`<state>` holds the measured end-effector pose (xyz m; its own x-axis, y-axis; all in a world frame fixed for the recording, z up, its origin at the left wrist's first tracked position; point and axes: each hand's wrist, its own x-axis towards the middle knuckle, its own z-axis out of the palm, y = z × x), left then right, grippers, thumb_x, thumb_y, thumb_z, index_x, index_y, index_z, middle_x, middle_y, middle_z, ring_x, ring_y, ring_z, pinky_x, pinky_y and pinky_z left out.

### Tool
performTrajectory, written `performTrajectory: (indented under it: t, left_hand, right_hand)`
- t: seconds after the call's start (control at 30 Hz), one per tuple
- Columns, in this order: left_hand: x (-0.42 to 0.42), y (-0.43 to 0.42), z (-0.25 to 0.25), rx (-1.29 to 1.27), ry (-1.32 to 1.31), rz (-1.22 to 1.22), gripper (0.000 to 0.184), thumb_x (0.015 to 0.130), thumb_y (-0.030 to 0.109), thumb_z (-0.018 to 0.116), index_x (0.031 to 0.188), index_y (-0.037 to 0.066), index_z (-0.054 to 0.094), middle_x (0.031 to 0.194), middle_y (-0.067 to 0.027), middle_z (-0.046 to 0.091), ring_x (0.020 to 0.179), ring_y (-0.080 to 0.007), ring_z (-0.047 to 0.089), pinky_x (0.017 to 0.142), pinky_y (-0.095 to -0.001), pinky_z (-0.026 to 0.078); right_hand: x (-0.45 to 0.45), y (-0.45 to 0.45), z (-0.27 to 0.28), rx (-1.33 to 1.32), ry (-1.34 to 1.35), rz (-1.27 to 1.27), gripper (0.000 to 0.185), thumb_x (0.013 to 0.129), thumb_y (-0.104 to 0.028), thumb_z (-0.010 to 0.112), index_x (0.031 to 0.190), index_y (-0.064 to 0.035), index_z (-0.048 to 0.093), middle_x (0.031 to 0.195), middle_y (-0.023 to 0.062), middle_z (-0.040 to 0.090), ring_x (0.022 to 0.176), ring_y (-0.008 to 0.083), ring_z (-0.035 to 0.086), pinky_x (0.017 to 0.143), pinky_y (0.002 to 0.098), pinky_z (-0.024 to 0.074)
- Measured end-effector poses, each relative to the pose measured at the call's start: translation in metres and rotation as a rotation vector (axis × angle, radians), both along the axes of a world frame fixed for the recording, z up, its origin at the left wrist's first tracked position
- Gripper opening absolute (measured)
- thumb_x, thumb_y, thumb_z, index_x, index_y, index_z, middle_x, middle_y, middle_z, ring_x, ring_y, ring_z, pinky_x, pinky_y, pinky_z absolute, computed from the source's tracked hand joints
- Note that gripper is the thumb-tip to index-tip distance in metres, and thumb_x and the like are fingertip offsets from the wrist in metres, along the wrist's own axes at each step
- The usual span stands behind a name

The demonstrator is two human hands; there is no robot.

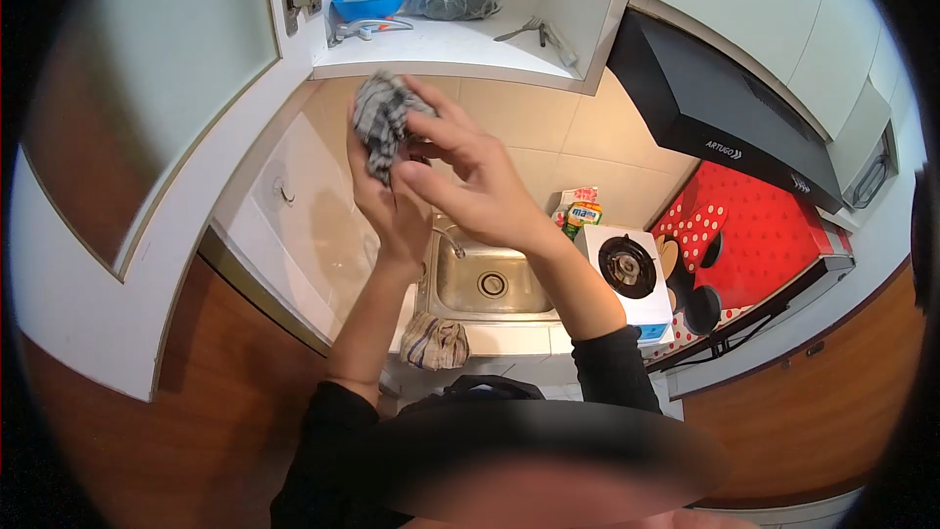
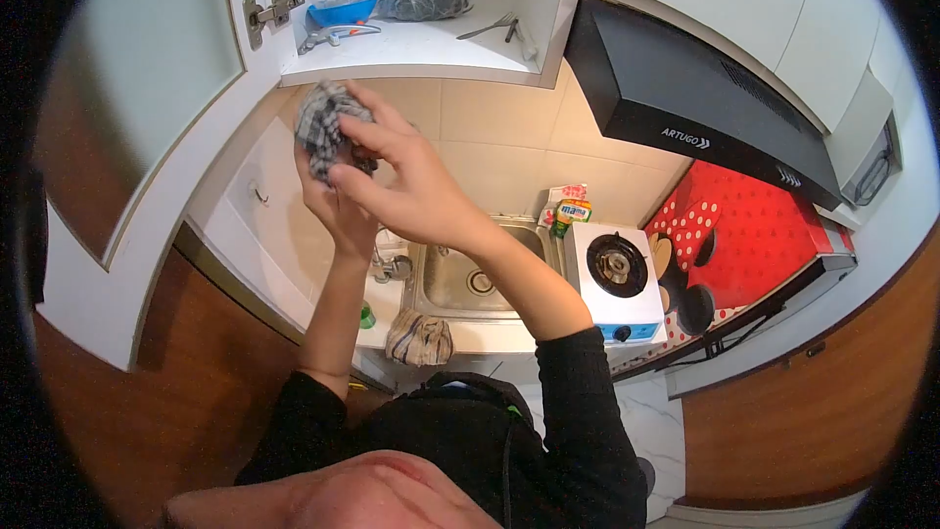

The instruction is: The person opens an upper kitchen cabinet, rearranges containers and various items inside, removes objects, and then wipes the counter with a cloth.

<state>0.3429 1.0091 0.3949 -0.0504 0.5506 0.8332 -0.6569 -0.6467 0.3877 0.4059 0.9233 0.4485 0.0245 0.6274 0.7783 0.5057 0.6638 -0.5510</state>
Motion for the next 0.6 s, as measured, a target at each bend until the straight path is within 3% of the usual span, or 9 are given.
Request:
performTrajectory:
  t: [0.07,0.13,0.17,0.2,0.3,0.47,0.5,0.6]
  left_hand:
    - [0.001,0.006,0.037,0.056,0.132,0.276,0.051,0.088,0.0,0.053,0.139,0.001,0.046,0.123,-0.0174,0.055,0.111,-0.0285,0.058,0.094,-0.036,0.046]
    - [0.013,0.014,0.079,0.194,0.145,0.348,0.05,0.079,-0.008,0.05,0.128,0.002,0.058,0.111,-0.0182,0.058,0.104,-0.0333,0.06,0.089,-0.0357,0.048]
    - [0.025,0.026,0.096,0.31,0.19,0.419,0.048,0.079,-0.003,0.053,0.126,0.004,0.06,0.108,-0.0194,0.059,0.104,-0.0363,0.059,0.089,-0.0411,0.048]
    - [0.036,0.035,0.11,0.361,0.393,0.522,0.047,0.081,0.002,0.053,0.127,0.004,0.059,0.11,-0.0205,0.059,0.106,-0.037,0.059,0.091,-0.0415,0.047]
    - [0.08,0.061,0.138,0.442,0.902,0.722,0.048,0.083,0.017,0.053,0.129,0.0,0.055,0.118,-0.0247,0.059,0.111,-0.041,0.056,0.094,-0.0458,0.045]
    - [0.139,0.095,0.148,0.505,1.506,0.423,0.044,0.088,0.025,0.049,0.113,-0.009,0.062,0.113,-0.0282,0.062,0.106,-0.0434,0.06,0.096,-0.0452,0.045]
    - [0.14,0.097,0.146,0.512,1.487,0.409,0.04,0.089,0.025,0.05,0.106,-0.008,0.065,0.111,-0.0286,0.063,0.104,-0.0434,0.061,0.094,-0.0451,0.046]
    - [0.143,0.109,0.147,0.607,1.505,0.332,0.036,0.09,0.024,0.051,0.107,-0.004,0.066,0.111,-0.0291,0.063,0.104,-0.0431,0.061,0.092,-0.0452,0.046]
  right_hand:
    - [0.001,-0.018,-0.002,-0.005,0.113,-0.026,0.043,0.089,-0.01,0.063,0.129,0.0014,0.054,0.146,0.0207,0.037,0.121,0.0269,0.052,0.097,0.0342,0.0458]
    - [0.005,-0.036,-0.006,-0.051,0.201,-0.044,0.042,0.09,-0.011,0.062,0.13,0.0003,0.053,0.146,0.0209,0.036,0.118,0.0253,0.055,0.094,0.0331,0.0479]
    - [0.01,-0.044,-0.013,-0.097,0.24,-0.047,0.042,0.091,-0.01,0.06,0.131,-0.0001,0.052,0.147,0.0202,0.035,0.116,0.0238,0.056,0.092,0.0319,0.0488]
    - [0.014,-0.051,-0.022,-0.147,0.285,-0.049,0.041,0.093,-0.008,0.058,0.132,-0.0005,0.051,0.147,0.0195,0.034,0.114,0.0223,0.058,0.09,0.0307,0.0498]
    - [0.031,-0.065,-0.05,-0.263,0.363,-0.048,0.038,0.094,-0.007,0.057,0.131,-0.0005,0.052,0.136,0.0162,0.048,0.106,0.0179,0.062,0.087,0.0286,0.0508]
    - [0.055,-0.086,-0.086,-0.484,0.408,-0.091,0.034,0.096,-0.01,0.057,0.129,-0.0012,0.055,0.105,0.0062,0.065,0.094,0.0102,0.063,0.08,0.0254,0.0508]
    - [0.06,-0.09,-0.09,-0.508,0.412,-0.102,0.033,0.096,-0.011,0.058,0.128,-0.0012,0.056,0.1,0.0044,0.067,0.092,0.0089,0.063,0.079,0.0248,0.0507]
    - [0.08,-0.104,-0.109,-0.653,0.341,-0.123,0.034,0.097,-0.011,0.055,0.129,0.0024,0.054,0.128,0.0099,0.059,0.104,0.0158,0.063,0.085,0.0278,0.0524]
